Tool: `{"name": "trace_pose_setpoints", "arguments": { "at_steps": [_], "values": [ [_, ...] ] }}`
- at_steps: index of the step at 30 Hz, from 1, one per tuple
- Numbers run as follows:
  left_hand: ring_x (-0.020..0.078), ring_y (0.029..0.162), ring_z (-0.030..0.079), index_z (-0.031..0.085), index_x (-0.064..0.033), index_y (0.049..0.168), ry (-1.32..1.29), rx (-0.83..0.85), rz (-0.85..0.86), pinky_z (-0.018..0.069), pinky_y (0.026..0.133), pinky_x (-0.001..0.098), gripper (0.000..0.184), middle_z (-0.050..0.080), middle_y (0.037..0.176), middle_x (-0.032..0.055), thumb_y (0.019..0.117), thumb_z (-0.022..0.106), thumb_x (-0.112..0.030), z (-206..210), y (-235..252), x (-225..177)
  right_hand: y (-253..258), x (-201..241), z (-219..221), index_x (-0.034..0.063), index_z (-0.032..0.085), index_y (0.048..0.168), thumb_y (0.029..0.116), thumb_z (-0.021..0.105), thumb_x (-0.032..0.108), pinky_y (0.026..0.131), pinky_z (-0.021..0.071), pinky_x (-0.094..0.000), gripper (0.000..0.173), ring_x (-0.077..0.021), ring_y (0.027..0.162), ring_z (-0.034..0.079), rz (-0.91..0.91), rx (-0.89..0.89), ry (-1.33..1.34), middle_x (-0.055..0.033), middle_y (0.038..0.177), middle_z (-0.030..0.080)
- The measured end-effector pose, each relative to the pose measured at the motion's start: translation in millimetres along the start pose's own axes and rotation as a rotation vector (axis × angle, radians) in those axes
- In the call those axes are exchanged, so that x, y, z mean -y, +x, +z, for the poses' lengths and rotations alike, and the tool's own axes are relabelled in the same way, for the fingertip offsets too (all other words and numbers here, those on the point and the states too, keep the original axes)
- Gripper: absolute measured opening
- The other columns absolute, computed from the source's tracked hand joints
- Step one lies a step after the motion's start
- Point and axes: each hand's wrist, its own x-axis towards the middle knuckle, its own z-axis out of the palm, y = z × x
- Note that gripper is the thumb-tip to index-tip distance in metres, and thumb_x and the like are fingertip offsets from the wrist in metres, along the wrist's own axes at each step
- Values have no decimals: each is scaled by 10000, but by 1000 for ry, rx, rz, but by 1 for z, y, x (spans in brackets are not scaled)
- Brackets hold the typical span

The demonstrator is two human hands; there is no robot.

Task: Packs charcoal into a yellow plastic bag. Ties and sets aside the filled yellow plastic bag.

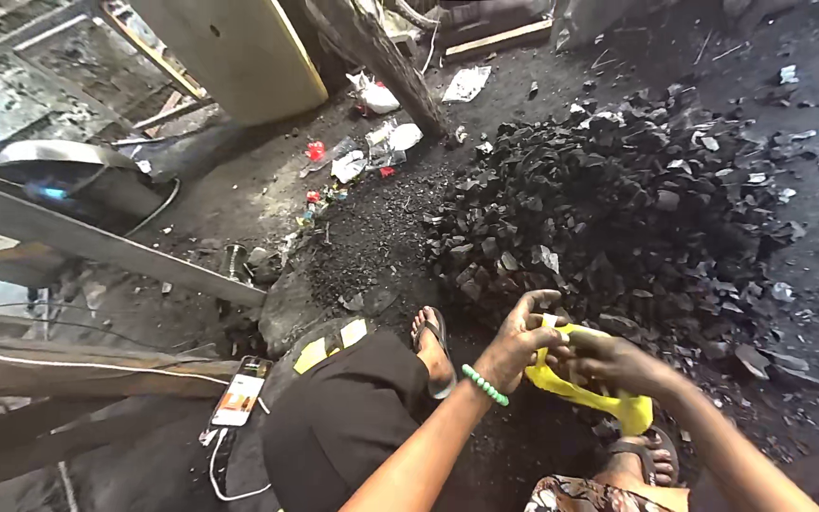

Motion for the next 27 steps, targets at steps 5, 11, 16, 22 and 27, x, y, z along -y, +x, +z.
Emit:
{"name": "trace_pose_setpoints", "arguments": {
  "at_steps": [5,11,16,22,27],
  "values": [
    [115,734,594,421,-126,1477,93,-1,-49,496,607,253,522,638,1150,101,973,518,-33,0,8,8,29,-12,33,140,581,1438,1057,544,256,999,465,-644,400,-473,1210,607,235,100,-530,-265,1395,579],
    [112,722,596,421,-117,1477,75,-24,-89,501,617,246,507,633,1128,106,992,500,7,0,9,5,0,-28,16,109,635,1357,957,682,229,989,479,-637,420,-473,1226,588,211,77,-661,-242,1388,588],
    [111,731,597,445,-77,1456,103,28,-111,507,632,246,477,624,1113,105,993,497,28,2,8,5,-11,-41,37,110,658,1334,1014,557,47,981,487,-629,342,-501,1268,543,198,90,-779,-263,1420,546],
    [127,748,613,452,-51,1439,120,34,-102,518,641,261,465,629,1108,122,985,522,25,-3,16,10,3,-42,25,48,694,1255,921,731,106,969,498,-627,342,-424,1074,667,84,-210,-289,-240,1131,703],
    [131,753,603,462,-51,1431,134,8,-110,512,638,261,457,615,1125,127,987,533,31,-4,18,9,8,-30,11,20,710,1209,883,791,134,924,528,-550,354,-346,1031,667,-9,-325,-105,-214,1164,684]
  ]
}}
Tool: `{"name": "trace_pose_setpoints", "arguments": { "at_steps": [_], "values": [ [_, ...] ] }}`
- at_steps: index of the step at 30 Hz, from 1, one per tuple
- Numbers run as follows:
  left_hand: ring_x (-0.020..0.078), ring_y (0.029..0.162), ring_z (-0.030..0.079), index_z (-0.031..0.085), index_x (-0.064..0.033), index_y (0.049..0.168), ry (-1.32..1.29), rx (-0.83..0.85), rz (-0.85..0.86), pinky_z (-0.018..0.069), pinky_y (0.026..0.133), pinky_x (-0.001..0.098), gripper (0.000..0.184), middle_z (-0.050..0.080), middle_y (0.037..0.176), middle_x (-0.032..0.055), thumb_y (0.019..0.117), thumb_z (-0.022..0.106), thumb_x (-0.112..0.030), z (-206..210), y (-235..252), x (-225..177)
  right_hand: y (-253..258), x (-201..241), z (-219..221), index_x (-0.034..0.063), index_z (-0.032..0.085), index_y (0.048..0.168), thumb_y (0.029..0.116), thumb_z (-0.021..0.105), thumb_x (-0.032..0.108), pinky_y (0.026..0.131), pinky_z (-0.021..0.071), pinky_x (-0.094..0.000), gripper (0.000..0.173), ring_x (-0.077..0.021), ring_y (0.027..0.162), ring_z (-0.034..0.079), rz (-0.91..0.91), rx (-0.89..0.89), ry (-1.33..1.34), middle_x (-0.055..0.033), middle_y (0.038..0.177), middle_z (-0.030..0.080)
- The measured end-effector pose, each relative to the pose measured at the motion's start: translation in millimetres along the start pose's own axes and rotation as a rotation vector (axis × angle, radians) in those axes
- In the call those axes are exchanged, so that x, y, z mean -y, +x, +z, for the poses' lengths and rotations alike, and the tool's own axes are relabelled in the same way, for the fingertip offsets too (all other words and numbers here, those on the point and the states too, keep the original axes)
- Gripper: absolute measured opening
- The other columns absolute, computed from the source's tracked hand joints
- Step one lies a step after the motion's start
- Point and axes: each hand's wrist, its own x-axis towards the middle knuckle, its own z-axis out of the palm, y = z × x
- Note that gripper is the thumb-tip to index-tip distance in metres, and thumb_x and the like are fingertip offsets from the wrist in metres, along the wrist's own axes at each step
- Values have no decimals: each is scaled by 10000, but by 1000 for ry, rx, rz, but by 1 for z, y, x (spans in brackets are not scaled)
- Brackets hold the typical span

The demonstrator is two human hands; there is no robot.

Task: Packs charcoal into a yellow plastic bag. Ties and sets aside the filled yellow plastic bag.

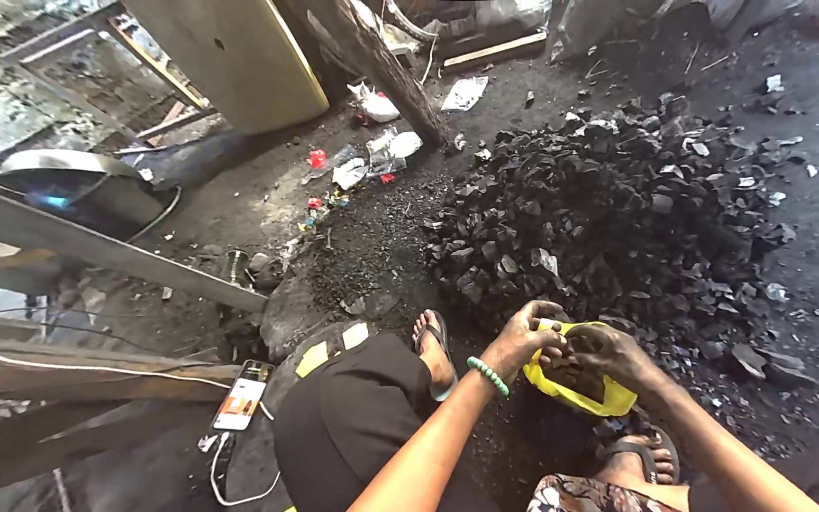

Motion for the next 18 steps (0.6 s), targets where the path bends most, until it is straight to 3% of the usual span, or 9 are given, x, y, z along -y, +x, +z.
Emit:
{"name": "trace_pose_setpoints", "arguments": {
  "at_steps": [5,6,7,9,10,14,16,18],
  "values": [
    [128,720,598,460,-56,1439,1,-45,-28,509,616,258,437,617,1129,133,1013,532,9,-3,4,3,5,16,-40,16,654,1222,900,712,-11,693,566,-323,328,-122,747,640,63,-186,345,-72,928,682],
    [130,719,596,459,-56,1438,0,-48,-28,506,612,260,435,615,1133,134,1014,529,10,-3,4,3,9,14,-47,33,658,1221,899,738,3,701,558,-337,333,-133,762,641,75,-231,281,-81,944,692],
    [131,717,595,458,-56,1439,0,-49,-29,504,609,260,436,612,1137,136,1014,525,15,-2,4,3,15,10,-54,58,669,1245,891,773,38,764,549,-413,369,-199,848,657,96,-265,171,-121,1029,708],
    [130,722,596,453,-55,1444,4,-47,-32,502,611,255,443,609,1150,140,1012,521,20,-1,4,2,23,-2,-63,120,607,1422,869,819,84,939,492,-626,593,-433,1140,609,125,-256,-63,-267,1330,588],
    [129,725,598,450,-56,1447,3,-45,-34,504,612,254,448,610,1157,141,1011,520,19,-1,4,1,25,-6,-64,156,543,1495,853,840,107,958,486,-663,708,-495,1190,579,131,-255,-167,-307,1410,512],
    [138,724,598,454,-63,1448,-3,-54,-50,507,615,262,452,610,1110,132,1011,539,13,-2,5,-1,13,11,-53,96,516,1492,780,906,156,869,537,-676,814,-544,1145,593,16,-417,-350,-340,1461,427],
    [141,721,596,452,-65,1453,24,-54,-48,508,616,268,460,611,1109,135,1009,554,-1,-2,6,1,0,22,-38,111,514,1503,752,924,262,979,411,-775,870,-582,1316,467,-123,-407,-431,-324,1564,356],
    [163,734,595,466,-61,1449,132,-60,-35,512,639,303,473,620,1114,160,995,597,-30,-4,9,5,-14,27,-21,105,586,1437,746,907,358,1046,343,-788,803,-524,1354,472,-286,-240,-467,-273,1526,453]
  ]
}}
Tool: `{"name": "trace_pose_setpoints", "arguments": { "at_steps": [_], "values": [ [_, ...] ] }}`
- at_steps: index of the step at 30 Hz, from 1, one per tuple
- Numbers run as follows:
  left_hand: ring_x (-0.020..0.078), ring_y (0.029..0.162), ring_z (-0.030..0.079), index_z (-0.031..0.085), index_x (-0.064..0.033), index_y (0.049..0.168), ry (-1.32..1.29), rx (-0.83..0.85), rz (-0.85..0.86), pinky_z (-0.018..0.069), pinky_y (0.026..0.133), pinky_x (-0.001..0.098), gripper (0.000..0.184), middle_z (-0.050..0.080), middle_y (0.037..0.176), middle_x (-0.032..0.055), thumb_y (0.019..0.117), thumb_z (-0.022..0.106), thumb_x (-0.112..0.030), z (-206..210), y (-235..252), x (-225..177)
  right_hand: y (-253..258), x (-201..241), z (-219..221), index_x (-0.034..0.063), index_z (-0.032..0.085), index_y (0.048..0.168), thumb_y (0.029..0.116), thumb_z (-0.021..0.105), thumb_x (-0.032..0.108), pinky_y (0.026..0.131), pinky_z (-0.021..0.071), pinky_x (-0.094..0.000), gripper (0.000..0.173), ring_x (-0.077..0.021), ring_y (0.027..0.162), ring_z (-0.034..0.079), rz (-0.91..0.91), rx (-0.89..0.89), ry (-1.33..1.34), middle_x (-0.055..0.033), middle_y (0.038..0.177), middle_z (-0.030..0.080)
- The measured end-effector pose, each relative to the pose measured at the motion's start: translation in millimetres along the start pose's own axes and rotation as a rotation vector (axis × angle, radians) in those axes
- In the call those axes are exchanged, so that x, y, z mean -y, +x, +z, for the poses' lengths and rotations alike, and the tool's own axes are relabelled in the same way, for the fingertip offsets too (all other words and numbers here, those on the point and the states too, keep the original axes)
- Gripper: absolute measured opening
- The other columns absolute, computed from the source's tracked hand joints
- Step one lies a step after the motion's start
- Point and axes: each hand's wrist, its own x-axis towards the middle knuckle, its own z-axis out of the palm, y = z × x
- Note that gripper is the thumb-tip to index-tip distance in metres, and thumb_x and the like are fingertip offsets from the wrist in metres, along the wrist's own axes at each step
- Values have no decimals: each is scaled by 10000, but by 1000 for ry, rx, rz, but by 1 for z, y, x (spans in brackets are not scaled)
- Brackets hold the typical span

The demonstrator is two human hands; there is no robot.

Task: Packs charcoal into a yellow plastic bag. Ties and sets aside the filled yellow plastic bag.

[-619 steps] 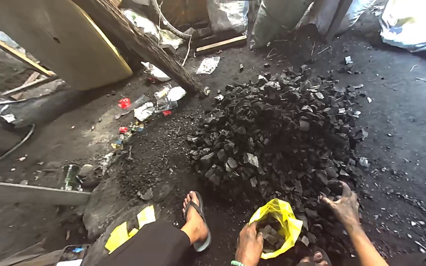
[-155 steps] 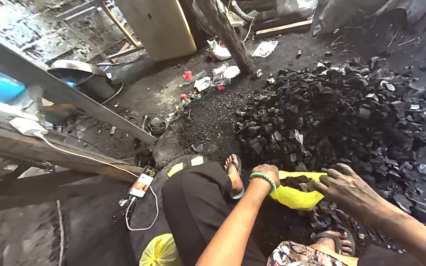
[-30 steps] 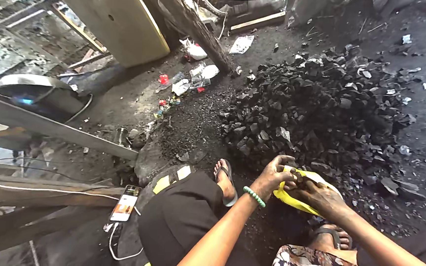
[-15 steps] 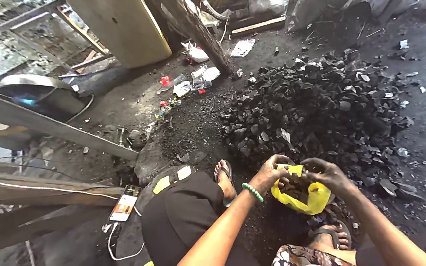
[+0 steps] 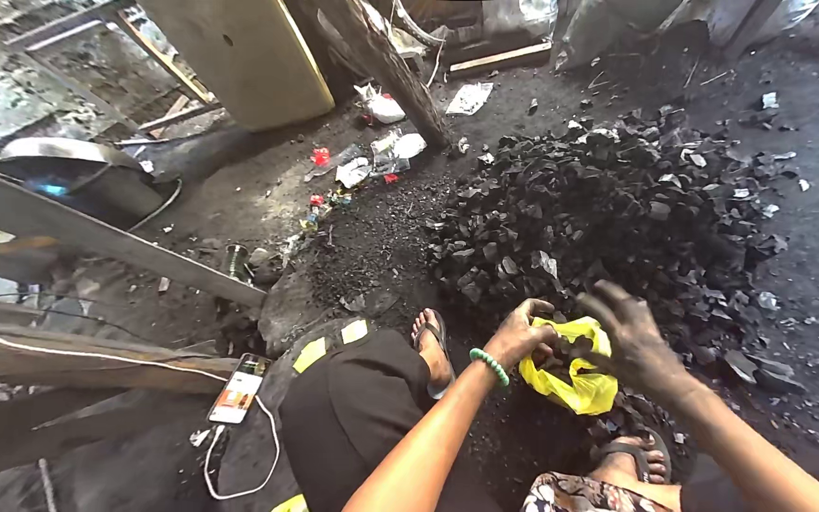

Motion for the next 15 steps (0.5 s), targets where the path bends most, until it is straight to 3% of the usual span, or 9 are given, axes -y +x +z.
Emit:
{"name": "trace_pose_setpoints", "arguments": {
  "at_steps": [1,3,5,7,9,11,12,13,15],
  "values": [
    [189,753,594,484,-60,1437,109,-13,6,507,654,337,481,634,1100,173,979,631,-53,-1,2,2,-6,6,2,117,600,1427,762,887,423,1113,272,-782,786,-463,1387,475,-60,181,-15,-226,1507,503],
    [305,922,653,524,-60,1415,421,-21,-17,537,800,478,503,662,1143,216,946,696,-116,-1,1,-2,-9,7,1,128,556,1468,785,855,492,1181,98,-760,829,-394,1439,439,-79,586,-145,-163,1495,540],
    [395,1129,642,518,-82,1440,730,-13,-79,514,948,587,563,624,1279,244,919,720,-153,2,-6,-8,-11,-1,-2,73,572,1425,805,872,326,1178,69,-763,734,-453,1352,503,-18,765,-260,-209,1356,629],
    [444,1176,602,412,-118,1535,956,-3,-173,491,972,607,700,467,1453,279,907,721,-130,8,-14,-13,-14,-11,-10,43,649,1316,849,812,138,1167,183,-733,504,-464,1211,595,-26,730,-316,-218,1166,700],
    [473,1144,602,337,-101,1577,1107,1,-247,497,949,610,821,368,1511,319,862,741,-87,12,-12,-7,-21,-15,-20,45,719,1162,860,747,19,1082,379,-669,305,-423,1074,666,-128,552,-325,-193,1041,718],
    [482,1217,569,427,2,1494,1198,44,-345,471,985,626,671,424,1475,333,901,721,-108,14,-10,-7,-25,-14,-25,58,745,1045,821,757,-34,980,498,-608,243,-377,987,704,-244,344,-314,-159,987,728],
    [462,1239,574,553,45,1361,1249,69,-393,474,981,632,495,532,1399,309,924,701,-133,15,-10,-9,-25,-13,-27,63,744,996,802,773,-41,940,532,-577,222,-352,959,716,-294,257,-309,-136,967,735],
    [438,1239,586,634,52,1243,1290,102,-437,482,964,633,368,599,1336,277,944,680,-158,15,-9,-10,-25,-10,-27,66,738,950,785,777,-47,906,555,-548,204,-327,927,725,-339,179,-304,-117,932,736],
    [418,1247,587,667,47,1182,1269,155,-454,476,967,634,330,629,1303,251,973,645,-207,10,-5,-16,-22,5,-27,60,730,903,775,781,-22,863,577,-526,160,-305,859,738,-391,64,-264,-105,853,730]
  ]
}}
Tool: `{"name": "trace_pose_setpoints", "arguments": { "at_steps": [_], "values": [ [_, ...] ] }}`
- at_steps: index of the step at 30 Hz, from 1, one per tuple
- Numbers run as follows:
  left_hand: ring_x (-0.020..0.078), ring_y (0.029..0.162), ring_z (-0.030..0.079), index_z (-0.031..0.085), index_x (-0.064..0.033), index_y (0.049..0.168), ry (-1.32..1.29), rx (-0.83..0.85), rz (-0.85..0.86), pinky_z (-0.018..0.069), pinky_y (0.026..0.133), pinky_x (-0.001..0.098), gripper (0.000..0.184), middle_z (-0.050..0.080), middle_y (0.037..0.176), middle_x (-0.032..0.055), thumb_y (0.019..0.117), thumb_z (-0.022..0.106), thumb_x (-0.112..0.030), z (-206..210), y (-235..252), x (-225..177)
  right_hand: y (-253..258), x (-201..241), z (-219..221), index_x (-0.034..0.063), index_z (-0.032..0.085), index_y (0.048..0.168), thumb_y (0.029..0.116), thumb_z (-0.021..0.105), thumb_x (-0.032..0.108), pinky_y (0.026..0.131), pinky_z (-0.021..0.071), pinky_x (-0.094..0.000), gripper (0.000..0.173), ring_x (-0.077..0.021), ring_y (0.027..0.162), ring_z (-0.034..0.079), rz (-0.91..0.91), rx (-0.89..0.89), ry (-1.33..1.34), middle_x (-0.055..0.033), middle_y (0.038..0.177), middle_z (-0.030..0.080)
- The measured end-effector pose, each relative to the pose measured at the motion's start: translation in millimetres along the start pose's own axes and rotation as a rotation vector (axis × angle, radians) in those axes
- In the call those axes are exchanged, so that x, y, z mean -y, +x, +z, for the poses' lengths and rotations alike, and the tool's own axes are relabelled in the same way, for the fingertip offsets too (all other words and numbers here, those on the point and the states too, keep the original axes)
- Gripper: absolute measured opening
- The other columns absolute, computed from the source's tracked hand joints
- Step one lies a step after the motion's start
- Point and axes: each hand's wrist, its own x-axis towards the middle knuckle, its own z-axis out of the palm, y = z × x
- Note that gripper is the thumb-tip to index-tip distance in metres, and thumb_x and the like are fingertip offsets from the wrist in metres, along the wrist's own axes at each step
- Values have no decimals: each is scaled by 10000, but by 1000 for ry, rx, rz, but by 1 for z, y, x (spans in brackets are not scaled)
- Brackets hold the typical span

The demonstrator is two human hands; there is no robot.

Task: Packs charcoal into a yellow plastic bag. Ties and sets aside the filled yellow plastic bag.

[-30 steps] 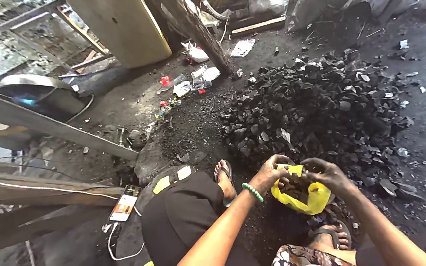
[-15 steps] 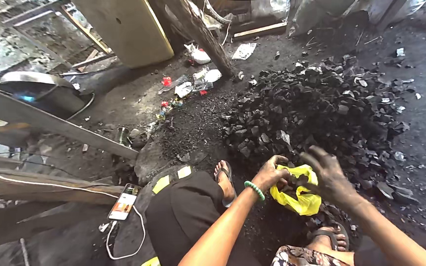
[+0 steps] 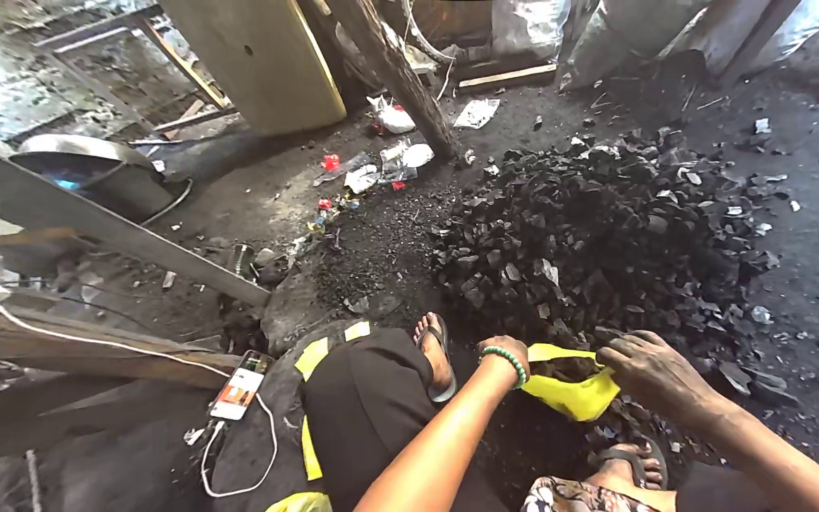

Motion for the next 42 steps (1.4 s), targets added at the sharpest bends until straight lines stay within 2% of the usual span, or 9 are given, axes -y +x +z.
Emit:
{"name": "trace_pose_setpoints", "arguments": {
  "at_steps": [6,10,14,17,23,30,33,37,42],
  "values": [
    [63,551,472,594,-36,888,-1035,-89,467,431,531,234,315,500,676,-11,1066,533,-289,-2,14,5,43,41,-29,71,738,1033,795,736,73,784,588,-516,238,-269,777,729,94,-214,290,-80,843,734],
    [22,429,408,612,-110,955,-1506,84,483,372,400,169,338,500,619,-39,1077,479,-396,-12,-1,-1,66,12,-62,37,718,1032,826,800,40,696,560,-604,222,-344,741,701,334,-203,252,-139,808,709],
    [62,640,465,560,-46,1330,-1171,-60,625,403,556,220,321,605,965,69,1036,592,-171,-12,-27,-11,60,-22,-62,-4,703,993,836,836,94,681,536,-632,228,-375,756,690,507,-292,241,-184,833,699],
    [315,1001,676,619,-8,1314,-857,-395,688,536,892,525,378,690,1127,218,957,684,-113,-8,-23,-20,44,-31,-43,26,712,1016,871,768,78,676,548,-435,164,-193,731,653,606,-379,592,-94,882,702],
    [294,934,730,732,-31,1153,-604,-976,896,584,814,511,229,745,1063,151,939,657,-54,8,-9,-24,24,-21,-9,121,715,1170,1038,498,433,584,608,-265,403,-90,608,690,586,-360,1449,-10,845,760],
    [190,596,675,775,-93,882,19,-1719,967,539,534,316,124,717,749,67,878,656,-60,17,-2,-31,37,14,-25,105,711,1103,974,452,164,646,577,-229,295,-45,711,664,638,-493,1451,22,882,721],
    [226,589,670,761,-69,819,38,-1579,875,533,520,369,89,690,723,86,841,675,-65,18,-19,-33,41,15,-40,109,670,1149,866,552,159,617,559,-233,311,-55,695,661,608,-438,1379,21,853,706],
    [230,909,674,745,34,999,-553,-640,828,528,855,414,219,712,958,143,982,571,-98,3,-70,-34,35,18,-48,101,679,1050,901,591,164,567,481,-179,184,6,616,579,552,-412,1112,72,761,659],
    [79,669,642,603,-89,911,-1716,177,553,554,633,238,183,648,751,9,1029,463,-78,-1,-77,-48,27,31,-34,86,718,994,1010,516,276,730,533,-211,278,-5,779,616,476,-557,870,46,856,656]
  ]
}}
